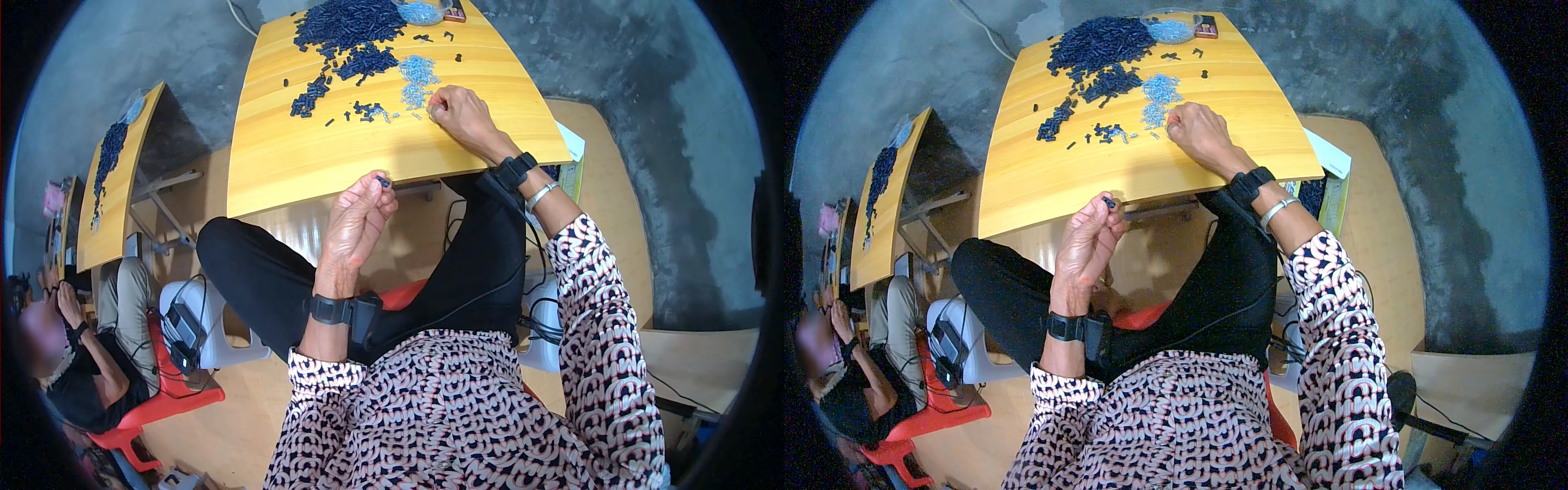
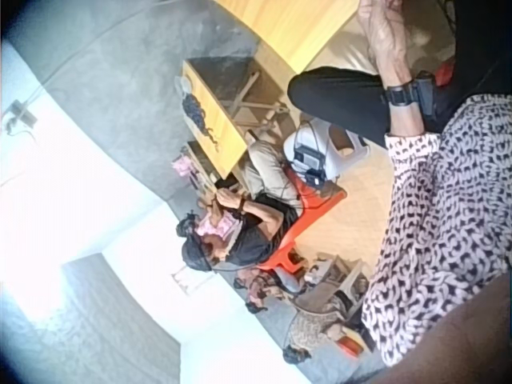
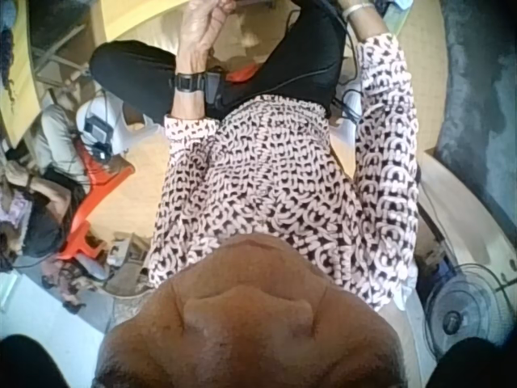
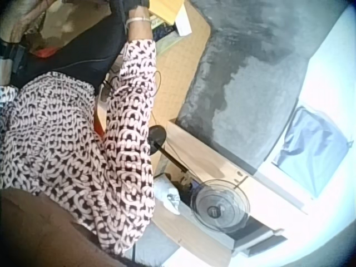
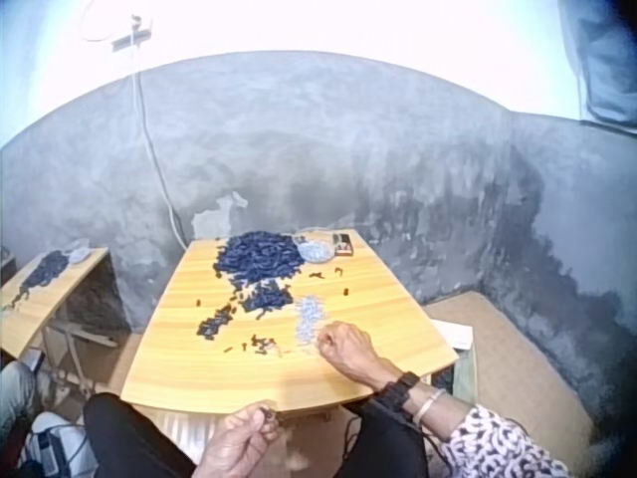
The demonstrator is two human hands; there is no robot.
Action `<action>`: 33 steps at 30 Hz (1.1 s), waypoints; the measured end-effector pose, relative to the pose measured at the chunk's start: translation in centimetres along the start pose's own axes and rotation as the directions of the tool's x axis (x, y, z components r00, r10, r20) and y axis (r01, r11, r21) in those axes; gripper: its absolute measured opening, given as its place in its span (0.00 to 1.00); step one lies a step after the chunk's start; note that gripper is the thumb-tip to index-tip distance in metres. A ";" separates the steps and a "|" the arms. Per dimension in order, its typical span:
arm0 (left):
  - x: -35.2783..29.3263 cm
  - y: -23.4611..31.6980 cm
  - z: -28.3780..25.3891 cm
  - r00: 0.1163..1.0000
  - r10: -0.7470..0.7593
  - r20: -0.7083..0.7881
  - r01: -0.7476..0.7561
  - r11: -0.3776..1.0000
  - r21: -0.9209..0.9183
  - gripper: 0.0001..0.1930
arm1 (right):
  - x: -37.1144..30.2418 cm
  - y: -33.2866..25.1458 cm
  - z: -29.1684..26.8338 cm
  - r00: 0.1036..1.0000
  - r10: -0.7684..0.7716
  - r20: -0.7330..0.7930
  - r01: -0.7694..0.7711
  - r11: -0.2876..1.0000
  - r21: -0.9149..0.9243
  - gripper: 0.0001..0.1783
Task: Manually assembling small plastic or rubber components.
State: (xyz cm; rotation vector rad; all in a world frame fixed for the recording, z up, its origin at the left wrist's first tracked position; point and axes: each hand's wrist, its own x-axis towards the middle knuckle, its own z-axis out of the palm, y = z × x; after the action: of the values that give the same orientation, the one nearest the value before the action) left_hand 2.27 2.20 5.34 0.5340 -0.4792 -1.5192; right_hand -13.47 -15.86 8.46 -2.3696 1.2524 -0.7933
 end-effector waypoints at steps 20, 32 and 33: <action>0.4 0.4 -0.8 0.999 0.051 -0.007 -0.051 0.986 -0.161 0.07 | -8.5 -8.3 0.4 0.992 -0.128 0.009 0.103 0.829 0.549 0.08; 0.1 0.5 -0.2 0.994 0.102 -0.027 -0.103 0.994 -0.042 0.06 | -8.8 -8.7 0.8 0.992 -0.121 0.023 0.088 0.827 0.556 0.08; 0.1 0.4 -0.2 0.994 0.110 -0.020 -0.111 0.993 -0.030 0.07 | -8.8 -8.7 0.9 0.992 -0.128 0.022 0.095 0.828 0.553 0.08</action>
State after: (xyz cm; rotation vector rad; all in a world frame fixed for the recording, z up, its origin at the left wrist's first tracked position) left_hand 2.74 2.09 5.41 0.4893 -0.4629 -1.4128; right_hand -11.38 -3.67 9.64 -1.9776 0.7272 -0.9607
